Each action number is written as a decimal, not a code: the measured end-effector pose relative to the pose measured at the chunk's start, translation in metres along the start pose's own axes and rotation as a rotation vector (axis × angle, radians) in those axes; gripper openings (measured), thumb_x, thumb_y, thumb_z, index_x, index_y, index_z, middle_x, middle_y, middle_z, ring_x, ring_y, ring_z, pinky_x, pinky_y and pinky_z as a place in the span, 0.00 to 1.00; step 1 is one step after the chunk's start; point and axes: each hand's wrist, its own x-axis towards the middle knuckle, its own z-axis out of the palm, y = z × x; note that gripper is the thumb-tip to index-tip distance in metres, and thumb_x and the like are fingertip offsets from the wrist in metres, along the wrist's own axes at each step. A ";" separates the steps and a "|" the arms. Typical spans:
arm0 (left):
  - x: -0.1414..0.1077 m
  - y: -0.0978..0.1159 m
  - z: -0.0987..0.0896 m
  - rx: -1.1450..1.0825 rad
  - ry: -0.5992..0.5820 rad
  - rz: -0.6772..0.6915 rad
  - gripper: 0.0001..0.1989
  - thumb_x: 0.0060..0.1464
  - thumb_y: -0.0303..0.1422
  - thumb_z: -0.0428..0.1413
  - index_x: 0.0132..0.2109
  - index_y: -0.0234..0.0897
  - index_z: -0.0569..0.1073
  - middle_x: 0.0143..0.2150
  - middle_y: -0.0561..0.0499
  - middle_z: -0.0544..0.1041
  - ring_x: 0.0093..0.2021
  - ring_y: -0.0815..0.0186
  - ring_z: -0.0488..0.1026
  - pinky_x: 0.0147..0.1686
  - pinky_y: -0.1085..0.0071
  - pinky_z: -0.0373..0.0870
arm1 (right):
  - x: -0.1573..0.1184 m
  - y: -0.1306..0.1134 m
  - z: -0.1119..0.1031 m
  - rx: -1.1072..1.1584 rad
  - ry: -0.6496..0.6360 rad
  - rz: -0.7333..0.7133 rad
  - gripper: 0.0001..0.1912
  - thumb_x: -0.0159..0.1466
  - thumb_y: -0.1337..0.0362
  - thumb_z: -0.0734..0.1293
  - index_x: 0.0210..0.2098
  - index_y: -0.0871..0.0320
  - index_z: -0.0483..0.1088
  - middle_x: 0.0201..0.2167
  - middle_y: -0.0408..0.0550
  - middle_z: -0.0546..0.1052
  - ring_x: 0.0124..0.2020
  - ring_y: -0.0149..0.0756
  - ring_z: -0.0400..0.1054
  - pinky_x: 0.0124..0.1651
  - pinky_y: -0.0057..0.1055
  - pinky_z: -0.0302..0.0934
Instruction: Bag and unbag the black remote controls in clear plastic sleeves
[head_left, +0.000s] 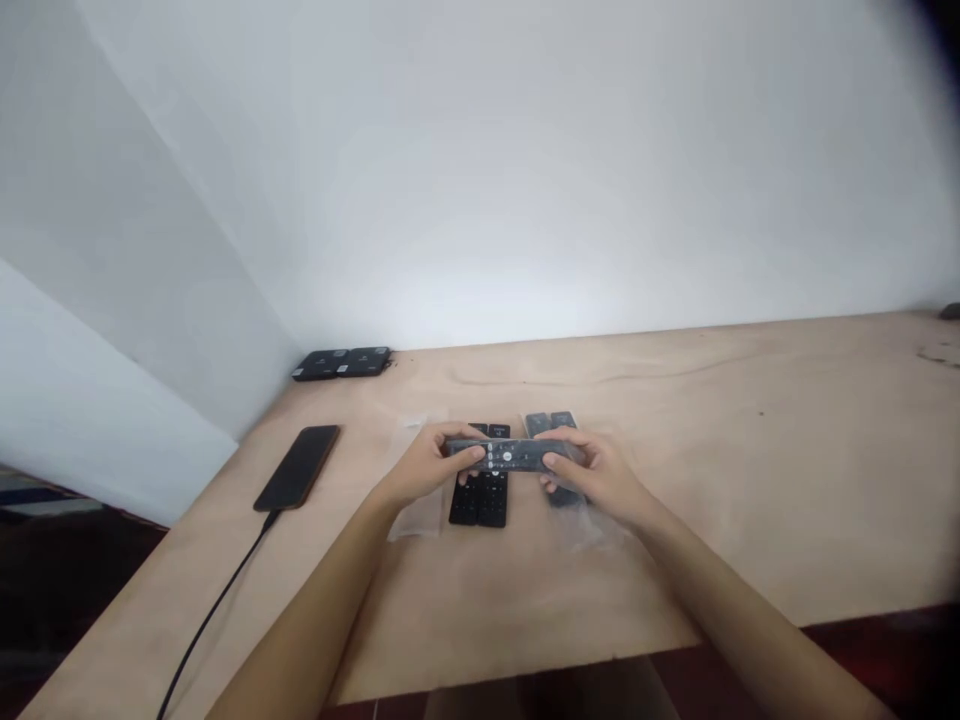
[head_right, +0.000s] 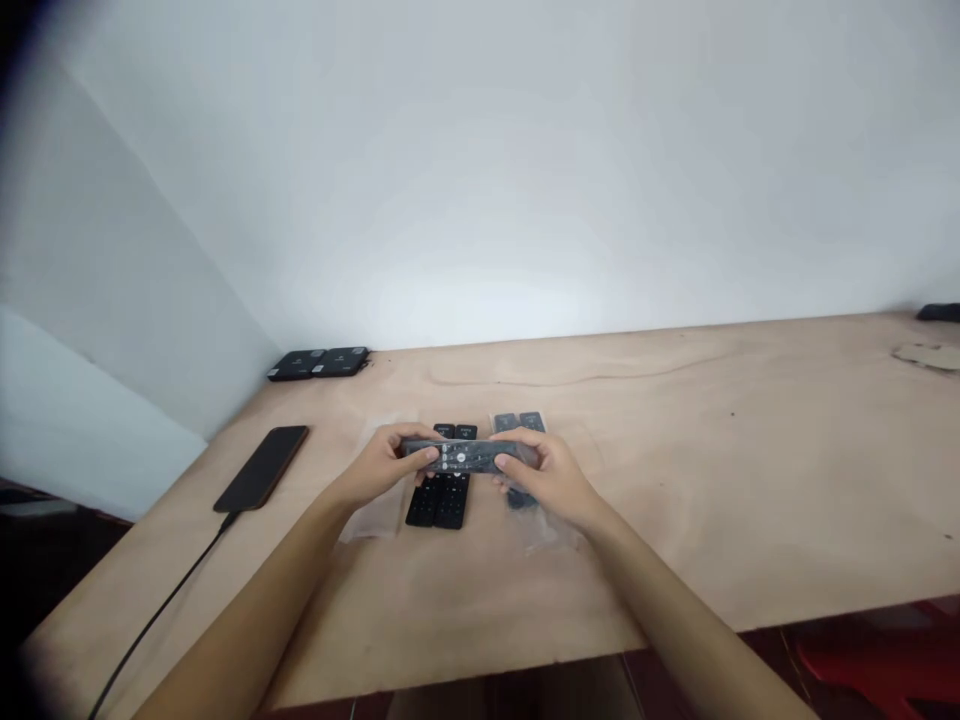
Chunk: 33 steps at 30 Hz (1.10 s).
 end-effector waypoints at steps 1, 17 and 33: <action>-0.001 0.001 -0.003 -0.004 0.007 -0.010 0.21 0.63 0.48 0.71 0.49 0.34 0.87 0.31 0.48 0.83 0.26 0.66 0.77 0.27 0.72 0.75 | 0.012 0.003 -0.005 0.027 -0.024 0.019 0.23 0.60 0.48 0.85 0.49 0.54 0.86 0.36 0.49 0.86 0.32 0.42 0.81 0.33 0.37 0.77; -0.003 -0.016 -0.033 -0.112 0.139 -0.101 0.17 0.61 0.45 0.73 0.47 0.35 0.87 0.36 0.47 0.85 0.31 0.64 0.82 0.31 0.72 0.82 | 0.039 0.016 -0.052 0.094 -0.085 -0.033 0.13 0.64 0.50 0.83 0.37 0.52 0.87 0.44 0.48 0.80 0.31 0.33 0.67 0.35 0.35 0.62; -0.003 -0.014 -0.031 -0.076 0.157 -0.108 0.19 0.57 0.46 0.75 0.45 0.34 0.88 0.33 0.45 0.87 0.30 0.63 0.83 0.30 0.71 0.84 | 0.034 0.020 -0.045 0.080 -0.094 0.002 0.10 0.62 0.53 0.83 0.39 0.50 0.88 0.59 0.49 0.79 0.63 0.51 0.72 0.63 0.42 0.66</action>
